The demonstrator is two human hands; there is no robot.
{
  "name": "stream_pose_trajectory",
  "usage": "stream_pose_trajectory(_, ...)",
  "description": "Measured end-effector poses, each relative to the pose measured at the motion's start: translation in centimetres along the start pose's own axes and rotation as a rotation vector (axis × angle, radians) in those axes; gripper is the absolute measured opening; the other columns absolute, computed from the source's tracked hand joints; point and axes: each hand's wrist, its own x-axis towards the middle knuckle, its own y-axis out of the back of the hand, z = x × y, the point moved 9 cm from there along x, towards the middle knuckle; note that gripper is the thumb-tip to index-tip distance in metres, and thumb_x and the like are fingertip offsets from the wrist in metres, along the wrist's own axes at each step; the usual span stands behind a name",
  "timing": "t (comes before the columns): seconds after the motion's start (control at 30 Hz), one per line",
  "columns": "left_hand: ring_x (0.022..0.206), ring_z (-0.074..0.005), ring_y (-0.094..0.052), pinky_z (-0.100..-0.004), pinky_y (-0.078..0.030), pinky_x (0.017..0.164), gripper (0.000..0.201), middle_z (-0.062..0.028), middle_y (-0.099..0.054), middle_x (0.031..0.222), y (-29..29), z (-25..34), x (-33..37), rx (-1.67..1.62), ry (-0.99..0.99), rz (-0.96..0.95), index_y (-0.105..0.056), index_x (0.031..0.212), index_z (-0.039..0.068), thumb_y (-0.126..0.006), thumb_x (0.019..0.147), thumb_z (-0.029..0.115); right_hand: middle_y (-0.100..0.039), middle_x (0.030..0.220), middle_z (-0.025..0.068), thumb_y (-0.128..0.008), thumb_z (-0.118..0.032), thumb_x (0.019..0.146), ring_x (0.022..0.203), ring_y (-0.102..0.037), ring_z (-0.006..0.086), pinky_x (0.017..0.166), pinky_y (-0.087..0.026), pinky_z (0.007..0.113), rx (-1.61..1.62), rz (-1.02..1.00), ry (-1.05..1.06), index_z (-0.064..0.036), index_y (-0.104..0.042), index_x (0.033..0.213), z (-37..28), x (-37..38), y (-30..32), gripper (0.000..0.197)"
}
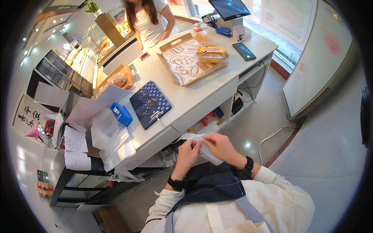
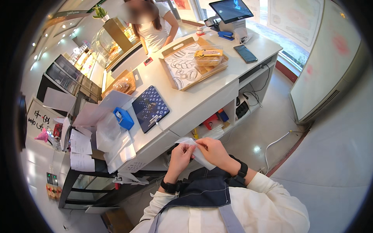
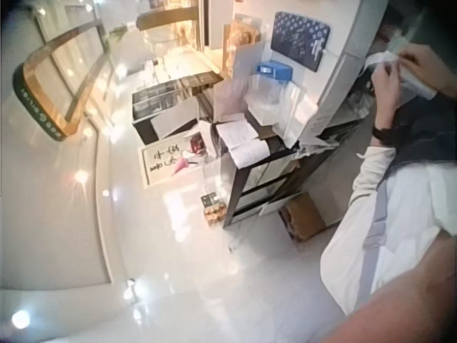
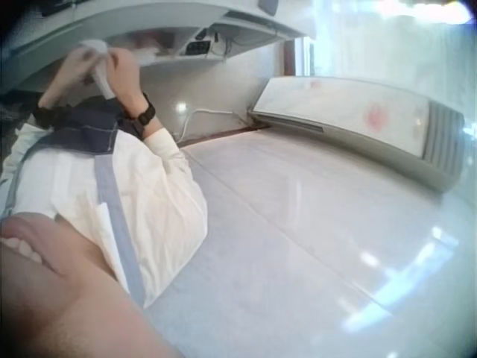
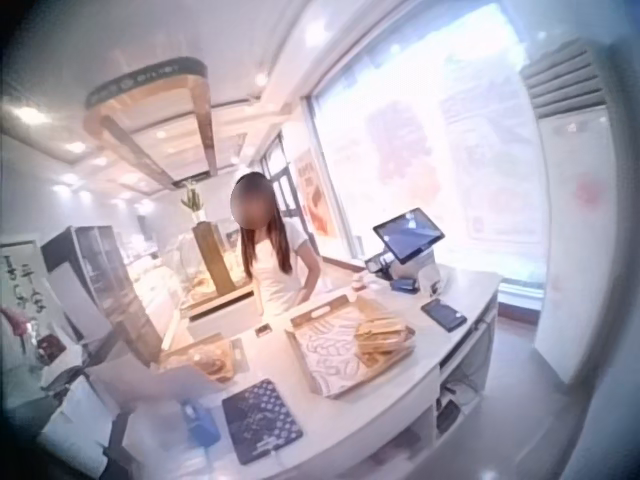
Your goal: The person places a packaged item into a white paper bag, seals it with a stapler, and then retrieves a wooden tray with a printed paper insert. They place the insert into the tray and carry both the bag and tray to a nearby cart, stacking them with other trays. The person then returns to the counter and places a paper insert into a drawer.
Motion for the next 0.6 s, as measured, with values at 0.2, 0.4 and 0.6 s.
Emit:
stream_pose_trajectory(0.2,0.059,-0.0090,-0.057,-0.0233,-0.042,0.052,0.019,-0.0046,-0.061,0.065,0.7,0.3,-0.8,0.124,-0.024,-0.002,-0.060,0.086,-0.002,-0.057,0.089,0.016,-0.061,0.073,0.0144,-0.062,-0.012,0.079,0.066,-0.059,0.0272,0.060,-0.046,0.033,-0.032,-0.104,-0.047,-0.0002,-0.063,0.085,-0.2,0.3,-0.8,0.013)
stream_pose_trajectory(0.4,0.058,-0.0103,-0.061,-0.0220,-0.045,0.052,0.016,-0.0051,-0.063,0.070,1.2,-0.4,-0.7,-0.057,0.073,-0.031,-0.061,0.084,-0.002,-0.056,0.088,0.012,-0.058,0.067,0.0127,-0.069,-0.012,0.074,0.058,-0.055,0.0209,0.056,-0.044,0.030,-0.043,-0.154,-0.081,0.0007,-0.058,0.075,-0.7,0.9,-1.0,0.017)
stream_pose_trajectory(0.6,0.059,-0.0113,-0.063,-0.0213,-0.043,0.051,0.020,-0.0049,-0.064,0.070,0.8,-1.6,-1.0,-0.219,0.093,-0.006,-0.065,0.088,-0.004,-0.057,0.089,0.014,-0.058,0.062,0.0084,-0.072,-0.015,0.076,0.055,-0.052,0.0120,0.052,-0.042,0.028,0.122,-0.121,-0.158,0.0009,-0.056,0.073,0.4,0.5,-0.9,0.023)
